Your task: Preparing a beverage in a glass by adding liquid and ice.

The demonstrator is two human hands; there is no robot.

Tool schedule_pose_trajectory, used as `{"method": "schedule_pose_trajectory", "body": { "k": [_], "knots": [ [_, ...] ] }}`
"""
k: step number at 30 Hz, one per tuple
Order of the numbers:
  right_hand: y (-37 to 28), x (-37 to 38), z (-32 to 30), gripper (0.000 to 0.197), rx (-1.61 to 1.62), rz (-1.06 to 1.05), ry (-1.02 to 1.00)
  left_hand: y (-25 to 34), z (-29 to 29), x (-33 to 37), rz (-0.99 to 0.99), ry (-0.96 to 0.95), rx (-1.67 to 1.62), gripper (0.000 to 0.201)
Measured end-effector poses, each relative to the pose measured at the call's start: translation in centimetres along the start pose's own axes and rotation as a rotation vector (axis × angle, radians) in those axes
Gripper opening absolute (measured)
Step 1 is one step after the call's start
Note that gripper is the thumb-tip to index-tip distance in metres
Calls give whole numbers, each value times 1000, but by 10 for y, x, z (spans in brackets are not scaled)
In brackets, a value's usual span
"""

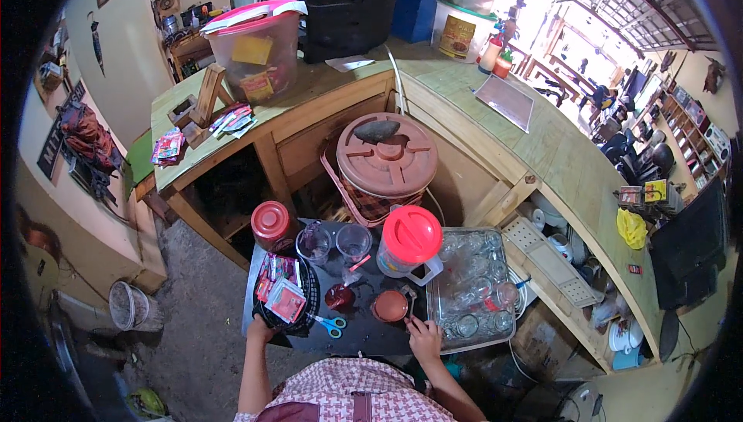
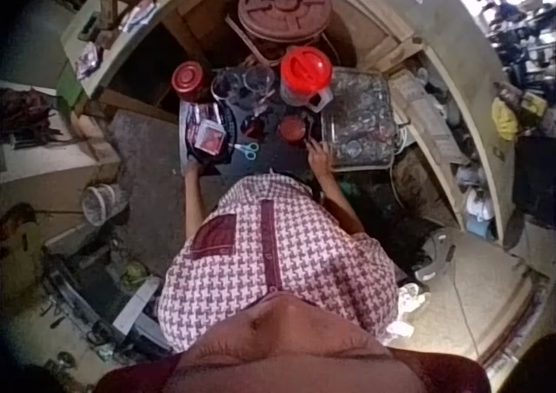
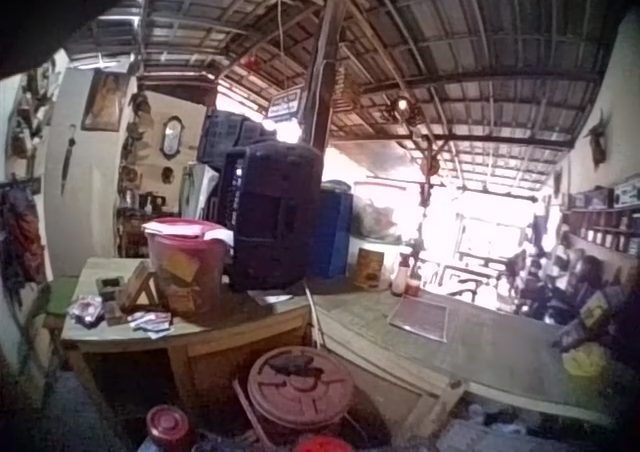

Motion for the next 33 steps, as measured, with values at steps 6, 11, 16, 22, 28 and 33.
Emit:
{"method": "schedule_pose_trajectory", "body": {
  "k": [6,11,16,22,28,33],
  "knots": [
    [2,-4,15,28,24,2,-130,1,-1,-1,-21,8,-16,87],
    [2,-3,20,23,43,19,-140,3,-3,-2,11,2,-13,86],
    [0,0,20,16,27,26,-176,-3,1,0,-37,1,-13,87],
    [14,22,19,15,308,232,-94,7,-6,-3,-41,-30,13,87],
    [9,83,-8,50,512,329,-114,-5,4,3,-38,-11,-24,85],
    [16,91,-7,59,536,268,-236,8,-4,-1,-55,-31,31,83]
  ]
}}
Point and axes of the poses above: each hand's wrist, its own x-axis towards the middle knuckle, its own z-axis out of the palm, y = z × x, the point moved 1 cm from there along x, towards the middle knuckle, and after that the axes turned 11 degrees about y, right-handed, at the moved point
